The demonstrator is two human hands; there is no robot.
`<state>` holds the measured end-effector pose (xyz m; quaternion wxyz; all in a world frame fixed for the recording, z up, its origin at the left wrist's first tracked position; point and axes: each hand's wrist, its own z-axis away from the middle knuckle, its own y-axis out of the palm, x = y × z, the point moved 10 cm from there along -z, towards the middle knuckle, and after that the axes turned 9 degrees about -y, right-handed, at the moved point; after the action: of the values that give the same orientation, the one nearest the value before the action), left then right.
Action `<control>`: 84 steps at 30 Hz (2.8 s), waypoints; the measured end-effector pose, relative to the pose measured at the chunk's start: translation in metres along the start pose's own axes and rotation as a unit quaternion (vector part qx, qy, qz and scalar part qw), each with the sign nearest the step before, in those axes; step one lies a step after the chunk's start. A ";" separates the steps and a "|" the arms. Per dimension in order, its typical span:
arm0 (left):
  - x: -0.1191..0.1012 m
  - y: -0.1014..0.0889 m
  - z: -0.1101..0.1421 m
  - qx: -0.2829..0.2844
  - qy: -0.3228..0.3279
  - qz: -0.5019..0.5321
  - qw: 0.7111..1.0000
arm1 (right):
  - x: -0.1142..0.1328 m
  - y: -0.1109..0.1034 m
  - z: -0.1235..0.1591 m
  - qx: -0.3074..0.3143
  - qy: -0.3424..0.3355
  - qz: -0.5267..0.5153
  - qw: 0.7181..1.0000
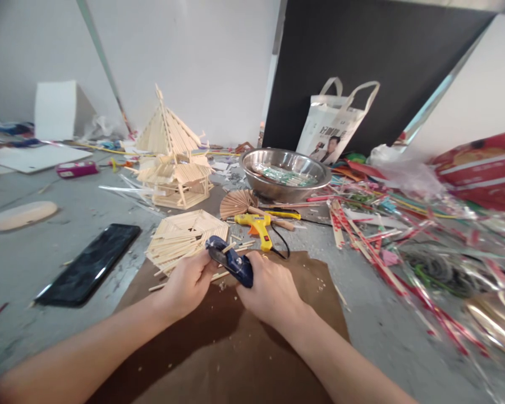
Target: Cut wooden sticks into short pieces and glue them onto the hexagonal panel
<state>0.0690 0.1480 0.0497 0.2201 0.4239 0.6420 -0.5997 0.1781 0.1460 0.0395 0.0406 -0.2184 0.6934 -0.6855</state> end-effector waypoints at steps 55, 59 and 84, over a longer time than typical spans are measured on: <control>0.014 0.059 0.027 0.428 -0.242 0.468 0.734 | 0.015 -0.005 0.006 -0.020 -0.113 -0.048 0.992; 0.013 0.057 0.025 0.419 -0.234 0.464 0.744 | 0.013 -0.002 0.006 -0.008 -0.098 -0.041 0.994; 0.020 0.013 -0.014 0.105 -0.099 0.060 0.988 | -0.002 0.010 -0.010 0.046 0.005 -0.155 0.987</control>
<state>0.0714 0.1663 0.0292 0.2720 0.4214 0.5239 -0.6885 0.1744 0.1553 0.0299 -0.0593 -0.3176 0.6191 -0.7158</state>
